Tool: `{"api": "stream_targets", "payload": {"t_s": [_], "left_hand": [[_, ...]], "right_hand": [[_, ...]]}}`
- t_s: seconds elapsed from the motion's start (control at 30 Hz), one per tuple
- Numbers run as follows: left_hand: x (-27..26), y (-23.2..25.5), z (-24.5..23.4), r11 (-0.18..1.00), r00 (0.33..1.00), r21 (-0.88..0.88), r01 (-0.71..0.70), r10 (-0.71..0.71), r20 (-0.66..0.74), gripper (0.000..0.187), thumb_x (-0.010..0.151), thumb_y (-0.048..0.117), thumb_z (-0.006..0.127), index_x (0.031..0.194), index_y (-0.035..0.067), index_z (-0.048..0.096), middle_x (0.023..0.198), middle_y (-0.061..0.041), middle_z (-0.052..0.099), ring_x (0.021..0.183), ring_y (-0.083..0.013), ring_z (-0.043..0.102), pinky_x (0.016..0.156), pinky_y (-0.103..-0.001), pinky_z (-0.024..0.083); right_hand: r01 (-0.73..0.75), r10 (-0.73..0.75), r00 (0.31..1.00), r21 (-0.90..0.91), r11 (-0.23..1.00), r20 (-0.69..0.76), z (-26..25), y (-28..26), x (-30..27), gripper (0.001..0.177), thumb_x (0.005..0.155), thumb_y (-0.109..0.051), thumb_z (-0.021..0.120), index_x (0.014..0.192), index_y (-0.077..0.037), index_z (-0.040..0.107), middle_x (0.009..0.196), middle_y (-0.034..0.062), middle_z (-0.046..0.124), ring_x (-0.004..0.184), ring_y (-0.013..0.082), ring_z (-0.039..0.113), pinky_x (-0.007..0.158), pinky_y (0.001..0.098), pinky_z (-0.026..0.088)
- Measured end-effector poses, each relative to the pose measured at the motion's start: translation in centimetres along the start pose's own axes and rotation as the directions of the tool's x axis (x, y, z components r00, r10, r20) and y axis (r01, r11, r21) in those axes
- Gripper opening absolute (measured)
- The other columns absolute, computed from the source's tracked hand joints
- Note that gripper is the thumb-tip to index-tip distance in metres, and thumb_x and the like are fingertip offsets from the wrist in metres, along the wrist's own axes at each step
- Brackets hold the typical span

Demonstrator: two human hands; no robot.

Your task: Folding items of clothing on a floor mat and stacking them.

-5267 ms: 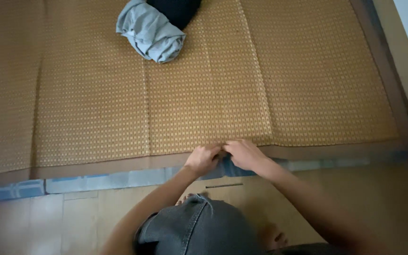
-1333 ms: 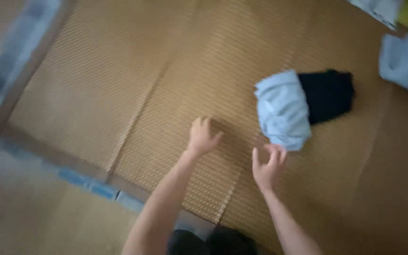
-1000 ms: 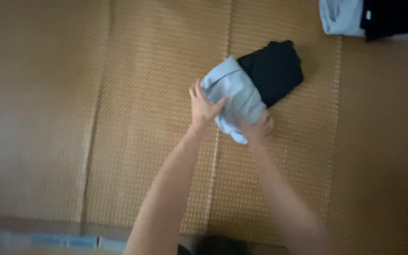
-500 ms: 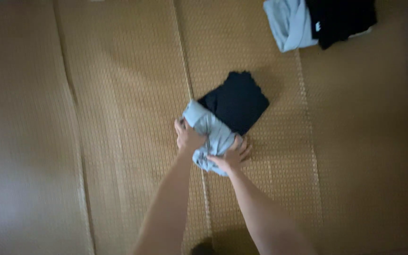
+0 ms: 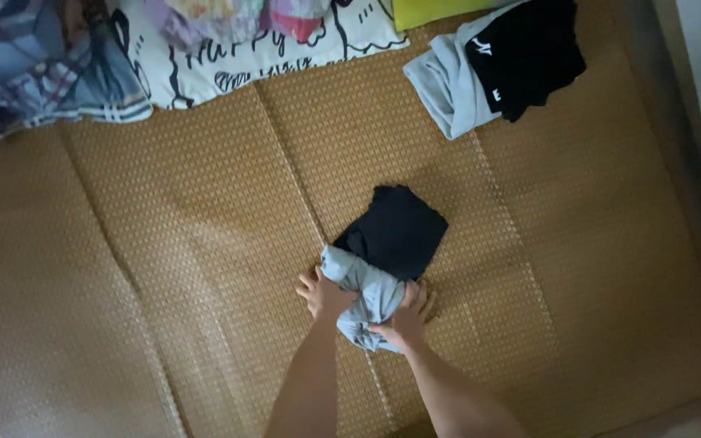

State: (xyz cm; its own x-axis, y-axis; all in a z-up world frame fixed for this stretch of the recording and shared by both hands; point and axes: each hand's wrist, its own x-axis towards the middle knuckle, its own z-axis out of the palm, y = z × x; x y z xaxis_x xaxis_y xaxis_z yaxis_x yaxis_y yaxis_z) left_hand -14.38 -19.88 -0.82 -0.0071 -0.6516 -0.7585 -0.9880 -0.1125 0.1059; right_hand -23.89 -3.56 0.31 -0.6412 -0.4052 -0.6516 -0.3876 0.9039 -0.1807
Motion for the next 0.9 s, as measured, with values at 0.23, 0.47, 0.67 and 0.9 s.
{"api": "stream_targets", "payload": {"t_s": [0.23,0.47,0.67,0.9], "left_hand": [[-0.4,0.5,-1.3,0.999,1.0,-0.033,0.01,-0.009,0.017,0.119,0.05,0.037,0.1,0.15,0.024,0.037,0.159,-0.017,0.024,0.148,-0.0501,0.022,0.105,-0.054,0.051],[-0.6,0.7,-2.3,0.997,0.99,-0.032,0.074,-0.07,0.125,0.126,0.054,0.043,0.101,0.155,0.026,0.028,0.163,-0.021,0.012,0.15,-0.0521,0.014,0.104,-0.054,0.052],[-0.3,0.0,-1.9,0.997,0.995,-0.058,0.06,-0.055,0.082,0.126,0.052,0.039,0.102,0.154,0.025,0.031,0.163,-0.02,0.013,0.149,-0.0525,0.017,0.107,-0.055,0.049],[-0.4,1.0,-1.6,0.988,0.989,-0.052,0.146,-0.144,0.039,0.112,0.05,0.035,0.101,0.148,0.026,0.046,0.162,-0.016,0.021,0.148,-0.0493,0.026,0.108,-0.056,0.048]], "right_hand": [[-0.138,0.147,0.984,-0.089,0.986,0.098,-0.7,-1.2,0.0,0.152,0.046,-0.059,0.101,0.153,-0.024,0.0,0.167,0.0149,-0.003,0.156,0.0476,-0.007,0.116,0.0757,0.018],[-0.056,0.058,0.996,-0.028,0.998,0.066,1.6,0.4,0.8,0.159,0.043,-0.06,0.101,0.154,-0.023,-0.006,0.162,0.018,-0.008,0.152,0.0467,-0.011,0.118,0.0756,0.009],[-0.142,0.165,0.97,-0.132,0.981,0.181,0.4,-1.0,0.5,0.156,0.048,-0.065,0.099,0.156,-0.02,-0.006,0.167,0.0176,-0.012,0.154,0.0469,-0.012,0.119,0.0727,0.012],[-0.042,0.104,0.975,-0.296,0.954,0.195,-1.9,-2.0,-0.1,0.159,0.05,-0.085,0.088,0.158,-0.007,0.002,0.166,0.0222,-0.006,0.153,0.0502,-0.007,0.122,0.0705,0.009]]}}
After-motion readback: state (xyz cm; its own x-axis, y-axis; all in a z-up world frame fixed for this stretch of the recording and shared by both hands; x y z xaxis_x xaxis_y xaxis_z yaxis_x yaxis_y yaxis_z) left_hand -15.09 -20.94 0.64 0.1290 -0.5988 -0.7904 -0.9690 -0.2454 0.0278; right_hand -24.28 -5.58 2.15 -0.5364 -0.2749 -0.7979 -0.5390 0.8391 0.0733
